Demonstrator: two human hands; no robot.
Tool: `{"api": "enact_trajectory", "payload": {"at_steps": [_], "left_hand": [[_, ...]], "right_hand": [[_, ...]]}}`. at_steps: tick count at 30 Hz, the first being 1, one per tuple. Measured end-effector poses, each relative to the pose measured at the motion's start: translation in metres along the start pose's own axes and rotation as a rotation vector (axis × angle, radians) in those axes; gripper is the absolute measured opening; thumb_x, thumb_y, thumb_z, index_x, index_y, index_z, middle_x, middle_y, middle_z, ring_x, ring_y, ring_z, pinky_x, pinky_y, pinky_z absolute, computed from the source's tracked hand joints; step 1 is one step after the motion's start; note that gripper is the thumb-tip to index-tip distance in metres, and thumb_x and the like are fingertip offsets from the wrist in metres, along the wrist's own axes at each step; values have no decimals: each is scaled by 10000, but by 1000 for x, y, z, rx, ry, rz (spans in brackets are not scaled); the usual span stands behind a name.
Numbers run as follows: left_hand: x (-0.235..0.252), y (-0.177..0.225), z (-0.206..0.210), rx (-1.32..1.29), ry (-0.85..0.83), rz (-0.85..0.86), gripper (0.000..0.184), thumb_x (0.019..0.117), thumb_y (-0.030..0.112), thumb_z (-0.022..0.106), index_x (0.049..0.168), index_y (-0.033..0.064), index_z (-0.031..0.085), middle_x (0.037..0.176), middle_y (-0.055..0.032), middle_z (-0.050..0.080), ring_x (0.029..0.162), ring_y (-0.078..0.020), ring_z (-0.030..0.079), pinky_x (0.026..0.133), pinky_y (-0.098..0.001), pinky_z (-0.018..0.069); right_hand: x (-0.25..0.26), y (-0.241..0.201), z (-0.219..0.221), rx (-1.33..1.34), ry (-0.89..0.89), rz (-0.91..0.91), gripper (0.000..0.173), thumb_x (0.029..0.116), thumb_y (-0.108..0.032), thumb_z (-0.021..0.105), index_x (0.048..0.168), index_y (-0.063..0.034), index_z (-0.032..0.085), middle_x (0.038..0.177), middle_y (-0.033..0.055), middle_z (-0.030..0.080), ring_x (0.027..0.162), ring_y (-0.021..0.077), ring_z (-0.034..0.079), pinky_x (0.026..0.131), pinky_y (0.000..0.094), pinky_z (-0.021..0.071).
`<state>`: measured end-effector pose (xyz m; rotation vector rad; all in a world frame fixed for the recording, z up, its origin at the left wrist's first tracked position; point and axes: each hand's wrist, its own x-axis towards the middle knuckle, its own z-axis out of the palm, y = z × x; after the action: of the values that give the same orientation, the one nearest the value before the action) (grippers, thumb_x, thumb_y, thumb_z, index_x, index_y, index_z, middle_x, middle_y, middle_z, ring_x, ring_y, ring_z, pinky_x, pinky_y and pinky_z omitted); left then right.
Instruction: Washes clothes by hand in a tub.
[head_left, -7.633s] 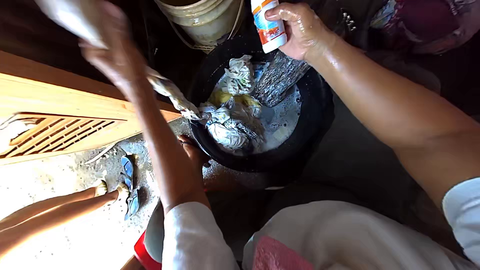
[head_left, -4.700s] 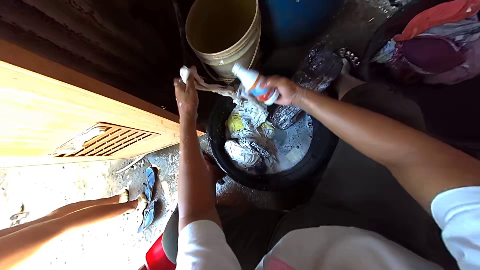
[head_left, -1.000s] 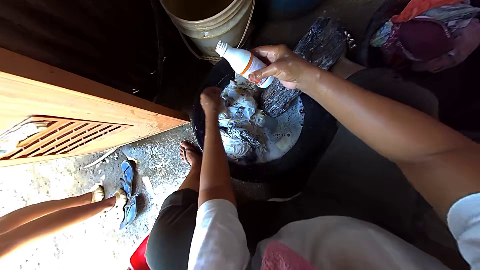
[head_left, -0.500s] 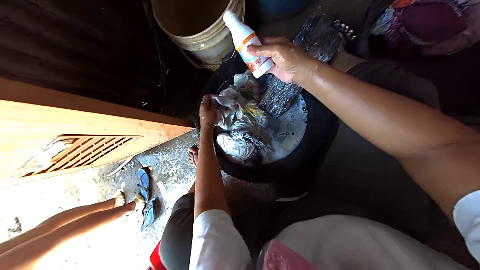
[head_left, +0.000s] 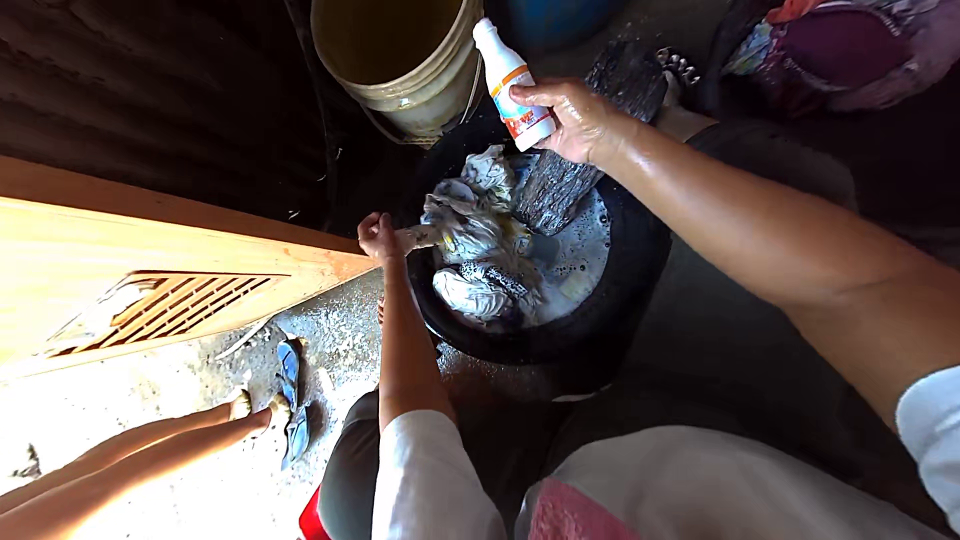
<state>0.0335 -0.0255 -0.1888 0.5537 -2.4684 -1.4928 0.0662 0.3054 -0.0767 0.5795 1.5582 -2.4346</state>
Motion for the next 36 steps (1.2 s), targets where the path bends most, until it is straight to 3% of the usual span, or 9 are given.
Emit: {"api": "enact_trajectory", "payload": {"at_steps": [6, 12, 14, 16, 18, 22, 26, 29, 36], "left_hand": [[-16, 9, 56, 552, -475, 104, 309, 1015, 175, 589, 1247, -4, 686, 1343, -242, 622, 1263, -413, 588, 1071, -601, 447], [-41, -16, 118, 927, -816, 116, 701, 1019, 321, 621, 1620, 155, 302, 1517, -251, 485, 1272, -478, 575, 1005, -684, 450], [-40, -25, 117, 1003, -841, 31, 692, 964, 351, 686, 1551, 98, 422, 1480, -297, 492, 1259, -505, 565, 987, -703, 450], [-17, -25, 99, 821, -842, -7, 488, 966, 298, 687, 1355, 14, 612, 1315, -285, 623, 1218, -465, 600, 1012, -679, 447], [4, -7, 67, 491, -833, -2, 403, 1003, 211, 651, 1280, -78, 614, 1186, -254, 661, 1084, -340, 643, 985, -518, 500], [19, 64, -6, -54, -836, 90, 159, 1035, 135, 542, 1150, 54, 615, 924, 52, 677, 803, -18, 646, 752, -250, 571], [4, 140, -48, -405, -825, 322, 175, 1062, 191, 466, 1133, 197, 625, 956, 106, 739, 838, -23, 699, 765, -252, 605], [-19, 191, -55, -564, -771, 420, 228, 1071, 295, 460, 1238, 159, 532, 1061, 51, 719, 995, -91, 696, 910, -329, 591], [-45, 262, -61, -802, -706, 452, 446, 1122, 273, 133, 1183, 91, 536, 1031, -54, 686, 999, -149, 684, 924, -377, 578]], "right_hand": [[0, 3, 8, -35, -50, -17, 262, 1023, -188, 592, 1252, -66, 621, 1089, 62, 678, 964, 147, 685, 857, 323, 584], [3, 5, 7, -68, -61, 20, 267, 1024, -175, 596, 1264, -60, 624, 1093, 61, 685, 975, 142, 687, 870, 314, 581], [3, 4, 6, -77, -54, 34, 254, 1029, -182, 593, 1253, -68, 627, 1095, 59, 682, 985, 143, 684, 875, 317, 579], [4, 1, 7, -79, -52, 32, 253, 1023, -189, 601, 1246, -76, 634, 1084, 56, 685, 975, 142, 687, 867, 314, 583], [3, 0, 8, -75, -62, 28, 251, 1017, -196, 608, 1239, -83, 641, 1070, 52, 688, 961, 139, 687, 851, 315, 583], [3, -1, 11, -69, -71, 39, 259, 1005, -204, 629, 1233, -83, 641, 1086, 56, 680, 979, 142, 678, 856, 321, 577], [5, 5, 11, 50, -103, 57, 268, 1023, -220, 591, 1261, -103, 627, 1098, 51, 674, 987, 145, 673, 860, 324, 571], [3, 6, 12, 224, -141, 32, 265, 1048, -222, 521, 1276, -105, 590, 1112, 56, 657, 1004, 155, 665, 888, 340, 568], [-2, 5, 2, 228, -177, -44, 262, 1040, -226, 487, 1249, -106, 591, 1106, 47, 659, 1005, 152, 663, 888, 345, 566]]}}
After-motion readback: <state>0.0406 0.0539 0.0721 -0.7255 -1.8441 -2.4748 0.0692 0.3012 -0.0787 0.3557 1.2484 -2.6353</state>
